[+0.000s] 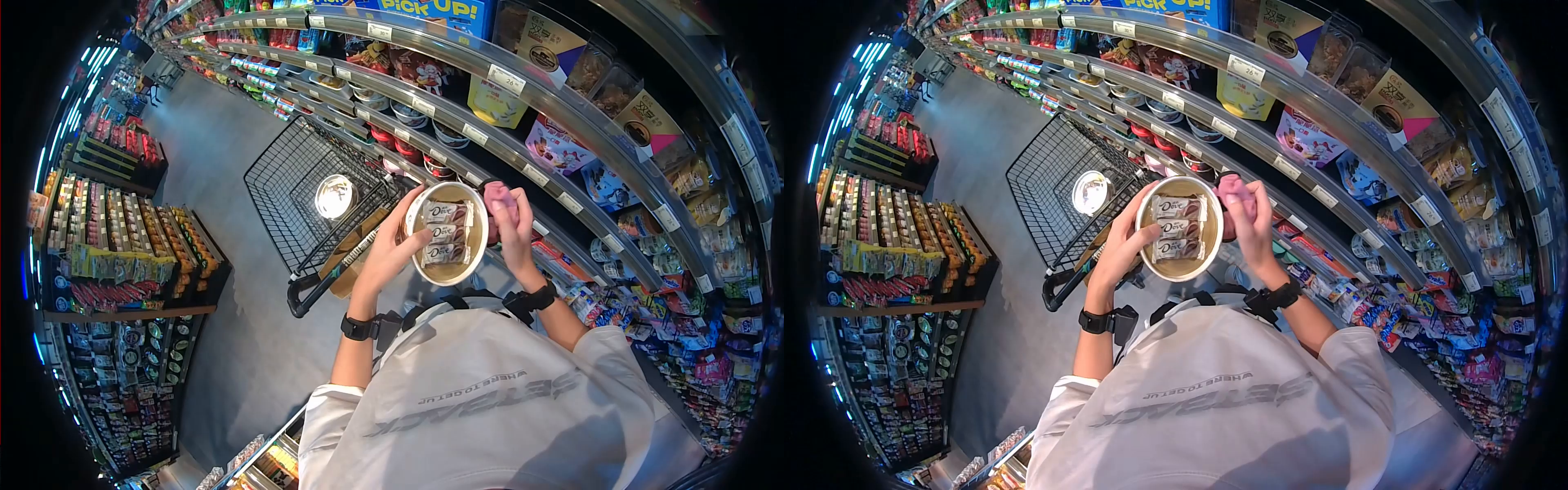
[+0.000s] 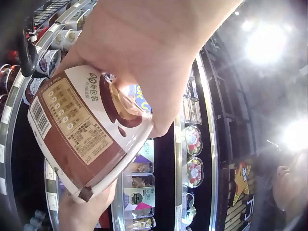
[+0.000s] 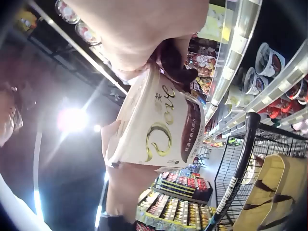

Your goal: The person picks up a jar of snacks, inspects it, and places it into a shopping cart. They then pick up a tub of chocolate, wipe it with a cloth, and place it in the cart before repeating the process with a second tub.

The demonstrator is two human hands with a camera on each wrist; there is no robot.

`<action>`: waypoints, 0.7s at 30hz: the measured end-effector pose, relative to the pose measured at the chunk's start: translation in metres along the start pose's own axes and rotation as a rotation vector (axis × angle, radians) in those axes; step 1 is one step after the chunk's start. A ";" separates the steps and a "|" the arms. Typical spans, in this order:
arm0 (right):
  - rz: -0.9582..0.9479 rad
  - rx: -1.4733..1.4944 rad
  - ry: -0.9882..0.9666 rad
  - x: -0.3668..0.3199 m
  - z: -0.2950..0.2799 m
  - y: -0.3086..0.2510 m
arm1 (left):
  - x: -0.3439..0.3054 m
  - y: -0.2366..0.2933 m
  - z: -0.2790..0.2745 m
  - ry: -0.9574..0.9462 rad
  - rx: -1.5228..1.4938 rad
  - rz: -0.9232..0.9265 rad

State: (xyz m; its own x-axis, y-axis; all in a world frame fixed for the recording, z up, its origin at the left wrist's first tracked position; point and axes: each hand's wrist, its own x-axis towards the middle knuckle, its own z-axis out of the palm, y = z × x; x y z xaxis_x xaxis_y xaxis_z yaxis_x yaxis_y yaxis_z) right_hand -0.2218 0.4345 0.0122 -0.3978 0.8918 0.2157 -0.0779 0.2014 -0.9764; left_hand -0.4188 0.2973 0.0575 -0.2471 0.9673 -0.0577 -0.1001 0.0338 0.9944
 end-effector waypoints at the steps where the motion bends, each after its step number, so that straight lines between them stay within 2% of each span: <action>1: -0.007 0.043 0.007 0.000 -0.002 0.004 | 0.000 0.001 0.000 -0.005 -0.041 0.009; 3: -0.022 0.129 0.022 -0.001 -0.003 0.007 | -0.002 0.007 0.001 -0.010 -0.110 -0.002; 7: -0.006 0.110 -0.078 -0.008 -0.007 -0.009 | -0.002 0.007 0.002 -0.013 -0.101 0.022; 11: -0.092 0.070 -0.168 -0.003 -0.010 -0.026 | 0.000 0.006 0.002 -0.026 -0.056 0.036; 14: 0.005 0.182 -0.108 -0.002 0.003 -0.033 | -0.001 -0.001 0.004 -0.040 0.003 0.061; 17: -0.047 0.035 -0.198 0.003 -0.004 -0.013 | -0.003 0.006 0.010 -0.051 0.223 0.113; 21: -0.179 -0.134 -0.201 0.005 -0.007 -0.022 | -0.004 0.005 0.012 -0.038 0.187 0.083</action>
State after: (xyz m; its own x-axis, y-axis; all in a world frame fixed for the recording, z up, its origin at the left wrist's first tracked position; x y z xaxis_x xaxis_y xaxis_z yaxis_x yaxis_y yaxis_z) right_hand -0.2155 0.4377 0.0346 -0.5627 0.7419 0.3646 -0.0469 0.4117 -0.9101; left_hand -0.4064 0.2963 0.0643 -0.2105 0.9773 0.0247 0.1002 -0.0036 0.9950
